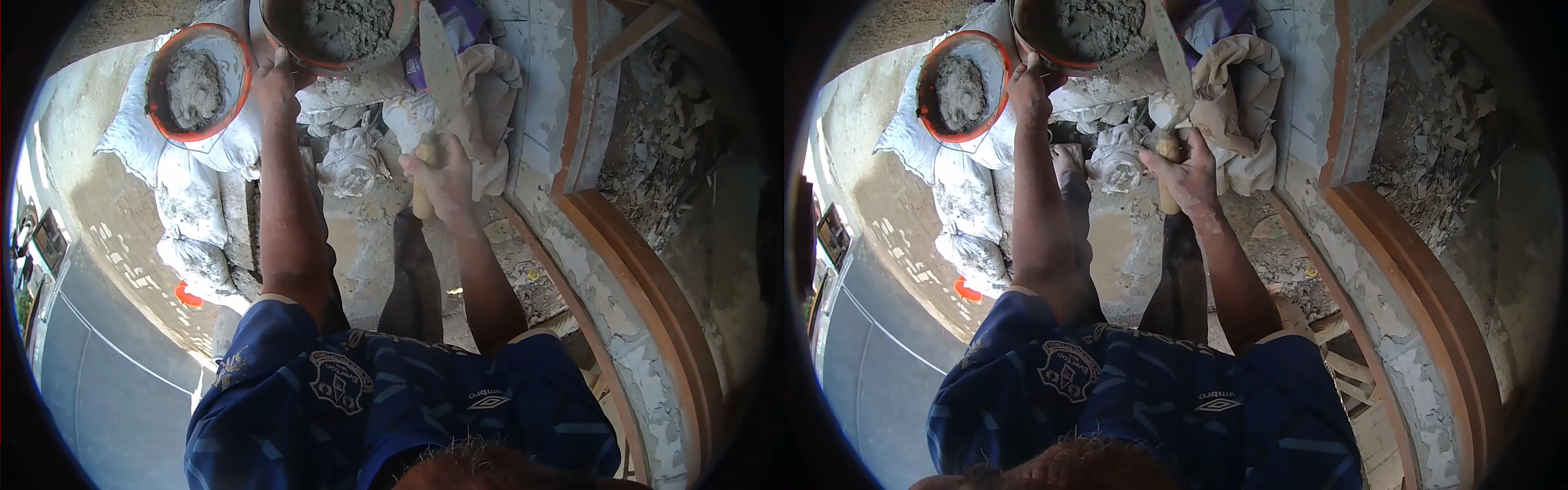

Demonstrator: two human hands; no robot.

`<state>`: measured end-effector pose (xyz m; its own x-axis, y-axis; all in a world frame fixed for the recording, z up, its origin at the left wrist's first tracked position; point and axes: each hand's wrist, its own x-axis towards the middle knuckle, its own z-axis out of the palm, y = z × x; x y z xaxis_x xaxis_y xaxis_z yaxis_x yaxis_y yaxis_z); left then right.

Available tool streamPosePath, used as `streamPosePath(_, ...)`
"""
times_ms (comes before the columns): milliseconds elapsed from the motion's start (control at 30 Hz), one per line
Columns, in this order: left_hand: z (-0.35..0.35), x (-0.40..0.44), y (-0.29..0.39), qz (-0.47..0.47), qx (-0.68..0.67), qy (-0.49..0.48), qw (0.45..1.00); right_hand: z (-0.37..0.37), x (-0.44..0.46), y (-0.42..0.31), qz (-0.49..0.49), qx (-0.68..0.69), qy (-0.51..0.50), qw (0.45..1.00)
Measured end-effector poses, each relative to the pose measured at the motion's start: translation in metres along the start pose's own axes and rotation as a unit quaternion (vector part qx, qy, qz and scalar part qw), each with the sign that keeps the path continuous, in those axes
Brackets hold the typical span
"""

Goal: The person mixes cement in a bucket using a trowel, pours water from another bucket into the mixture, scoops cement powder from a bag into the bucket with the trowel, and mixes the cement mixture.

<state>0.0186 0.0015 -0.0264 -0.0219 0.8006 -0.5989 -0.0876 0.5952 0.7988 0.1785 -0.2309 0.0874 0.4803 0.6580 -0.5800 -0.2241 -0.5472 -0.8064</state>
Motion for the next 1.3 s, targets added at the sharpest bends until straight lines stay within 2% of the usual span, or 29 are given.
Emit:
streamPosePath(33, 0.0, 0.0, 0.0, -0.001, 0.003, 0.005, 1.0, 0.004, 0.006, -0.028, 0.021, -0.017, -0.021, 0.999)
streamPosePath(67, 0.0, 0.0, -0.001, -0.001, 0.003, 0.005, 1.0, 0.004, 0.014, -0.027, 0.021, -0.017, -0.021, 0.999)
streamPosePath(133, 0.0, -0.001, -0.002, 0.008, -0.012, 0.005, 1.0, 0.006, 0.033, -0.022, 0.098, -0.01, 0.016, 0.995)
streamPosePath(167, 0.0, 0.001, -0.001, 0.011, -0.011, 0.007, 1.0, 0.009, 0.038, -0.019, 0.13, 0.041, 0.012, 0.991)
streamPosePath(200, 0.0, 0.002, -0.001, 0.006, -0.011, 0.008, 1.0, 0.015, 0.046, -0.015, 0.13, 0.041, 0.009, 0.991)
streamPosePath(267, -0.001, 0.002, -0.003, -0.001, -0.006, 0.012, 1.0, 0.037, 0.058, -0.008, 0.065, 0.027, 0.055, 0.996)
streamPosePath(333, -0.002, 0.004, -0.005, 0.003, -0.018, 0.002, 1.0, 0.049, 0.093, 0.01, 0.073, 0.05, 0.052, 0.995)
streamPosePath(367, -0.003, 0.005, -0.007, 0.006, -0.021, -0.001, 1.0, 0.052, 0.119, 0.034, 0.014, -0.065, 0.044, 0.997)
streamPosePath(433, -0.005, 0.003, -0.008, 0.002, -0.015, 0.003, 1.0, 0.054, 0.129, 0.035, 0.046, -0.163, -0.026, 0.985)
streamPosePath(467, -0.004, 0.005, -0.007, 0.002, -0.019, 0.001, 1.0, 0.053, 0.13, 0.03, 0.048, -0.159, -0.026, 0.986)
streamPosePath(533, -0.006, 0.005, -0.009, -0.002, -0.013, 0.008, 1.0, 0.048, 0.125, 0.021, 0.138, -0.145, -0.057, 0.978)
streamPosePath(600, -0.007, 0.007, -0.007, 0.009, 0.014, -0.012, 1.0, 0.045, 0.116, 0.021, 0.121, -0.153, -0.059, 0.979)
streamPosePath(667, -0.003, 0.009, -0.002, -0.005, 0.021, -0.002, 1.0, 0.048, 0.117, 0.025, 0.174, -0.183, -0.079, 0.964)
streamPosePath(700, -0.002, 0.011, 0.0, -0.011, 0.03, 0.01, 0.999, 0.047, 0.12, 0.044, 0.116, -0.207, -0.071, 0.969)
streamPosePath(733, 0.0, 0.013, 0.003, -0.015, 0.029, 0.011, 0.999, 0.048, 0.116, 0.043, 0.118, -0.21, -0.071, 0.968)
streamPosePath(800, -0.001, 0.017, 0.003, -0.001, -0.004, 0.004, 1.0, 0.048, 0.103, 0.045, -0.065, -0.314, -0.007, 0.947)
streamPosePath(833, -0.003, 0.016, -0.003, -0.013, -0.006, 0.012, 1.0, 0.051, 0.101, 0.049, -0.11, -0.346, 0.02, 0.931)
streamPosePath(933, 0.005, 0.022, 0.0, 0.009, -0.012, -0.009, 1.0, 0.047, 0.1, 0.064, -0.098, -0.402, 0.012, 0.91)
streamPosePath(1033, 0.002, 0.017, -0.002, 0.002, -0.009, -0.019, 1.0, 0.034, 0.078, 0.093, -0.087, -0.394, 0.02, 0.915)
streamPosePath(1100, 0.004, 0.02, -0.001, -0.002, -0.019, -0.018, 1.0, 0.017, 0.062, 0.128, -0.071, -0.399, 0.024, 0.914)
streamPosePath(1167, 0.008, 0.017, 0.007, -0.003, -0.011, -0.011, 1.0, -0.012, 0.032, 0.175, -0.068, -0.461, -0.008, 0.885)
streamPosePath(1233, 0.012, 0.013, 0.008, -0.01, -0.008, -0.008, 1.0, -0.05, -0.009, 0.196, 0.028, -0.516, -0.087, 0.852)
streamPosePath(1267, 0.014, 0.013, 0.007, -0.015, 0.003, -0.003, 1.0, -0.052, -0.032, 0.17, 0.027, -0.523, -0.083, 0.848)
streamPosePath(1300, 0.012, 0.017, 0.006, -0.019, 0.011, 0.007, 1.0, -0.045, -0.048, 0.116, -0.029, -0.493, -0.022, 0.869)
